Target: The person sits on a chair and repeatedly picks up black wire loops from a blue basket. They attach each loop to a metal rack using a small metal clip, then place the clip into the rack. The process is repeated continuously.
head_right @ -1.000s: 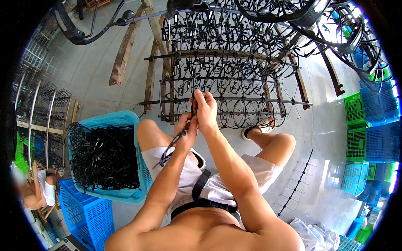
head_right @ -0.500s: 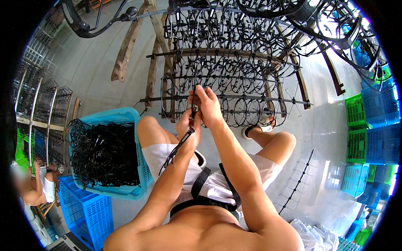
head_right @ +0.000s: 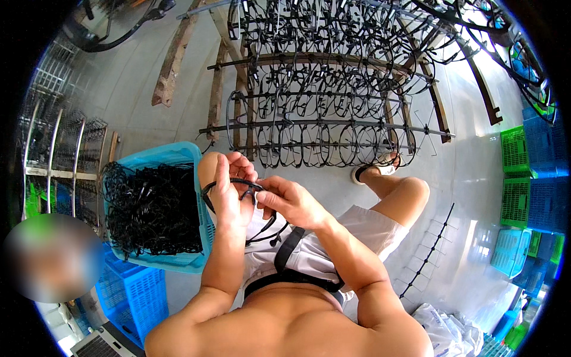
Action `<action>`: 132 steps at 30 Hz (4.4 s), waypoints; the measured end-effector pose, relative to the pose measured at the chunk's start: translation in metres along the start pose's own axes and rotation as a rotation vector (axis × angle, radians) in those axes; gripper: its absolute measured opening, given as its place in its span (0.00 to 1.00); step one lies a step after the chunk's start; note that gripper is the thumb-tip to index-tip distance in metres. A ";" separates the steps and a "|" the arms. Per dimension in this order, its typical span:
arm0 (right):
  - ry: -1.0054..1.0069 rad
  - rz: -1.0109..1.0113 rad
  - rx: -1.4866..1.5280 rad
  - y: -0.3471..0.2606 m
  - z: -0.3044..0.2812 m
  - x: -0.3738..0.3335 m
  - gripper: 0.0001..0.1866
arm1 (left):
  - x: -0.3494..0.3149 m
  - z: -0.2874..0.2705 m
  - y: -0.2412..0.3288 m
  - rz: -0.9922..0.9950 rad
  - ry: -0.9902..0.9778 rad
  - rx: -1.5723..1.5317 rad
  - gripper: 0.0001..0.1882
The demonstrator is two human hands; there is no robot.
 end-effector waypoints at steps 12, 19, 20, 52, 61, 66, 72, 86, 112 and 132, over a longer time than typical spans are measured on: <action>0.128 0.148 0.429 0.117 -0.009 -0.019 0.35 | 0.009 -0.016 0.058 0.356 -0.166 -0.313 0.20; 0.122 0.130 1.201 0.081 0.036 -0.007 0.27 | -0.043 0.054 0.059 0.202 -0.760 -0.307 0.22; 0.055 -0.042 1.278 0.072 0.030 -0.006 0.21 | -0.052 0.060 0.057 0.187 -0.870 -0.223 0.22; 0.488 -0.299 0.219 -0.060 -0.172 0.036 0.13 | 0.028 0.051 -0.093 0.305 -0.271 1.346 0.08; 0.501 -0.299 0.224 -0.057 -0.176 0.041 0.13 | 0.029 0.062 -0.087 0.393 -0.366 1.344 0.06; 0.506 -0.368 0.269 -0.052 -0.175 0.037 0.13 | 0.029 0.056 -0.089 0.374 -0.365 1.320 0.07; 0.579 -0.293 -0.114 -0.061 -0.163 0.024 0.16 | 0.033 0.040 -0.093 0.378 -0.280 1.234 0.13; 0.621 -0.247 0.063 -0.060 -0.148 0.008 0.16 | 0.049 0.024 -0.125 -0.013 -0.348 0.801 0.07; 0.175 -0.597 0.976 -0.025 -0.038 -0.106 0.16 | -0.073 0.095 -0.028 1.018 -0.635 1.516 0.30; 0.227 -0.064 -0.178 -0.069 -0.201 -0.030 0.19 | -0.003 0.116 -0.141 0.381 -0.606 1.350 0.15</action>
Point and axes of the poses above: each hand's wrist, its own x-axis towards the middle knuckle, its own z-axis out of the palm, y = z × x, the point moved 8 cm from there along x, towards the middle knuckle, and after that the axes turned 14 degrees about -y, right-handed, at the moved point
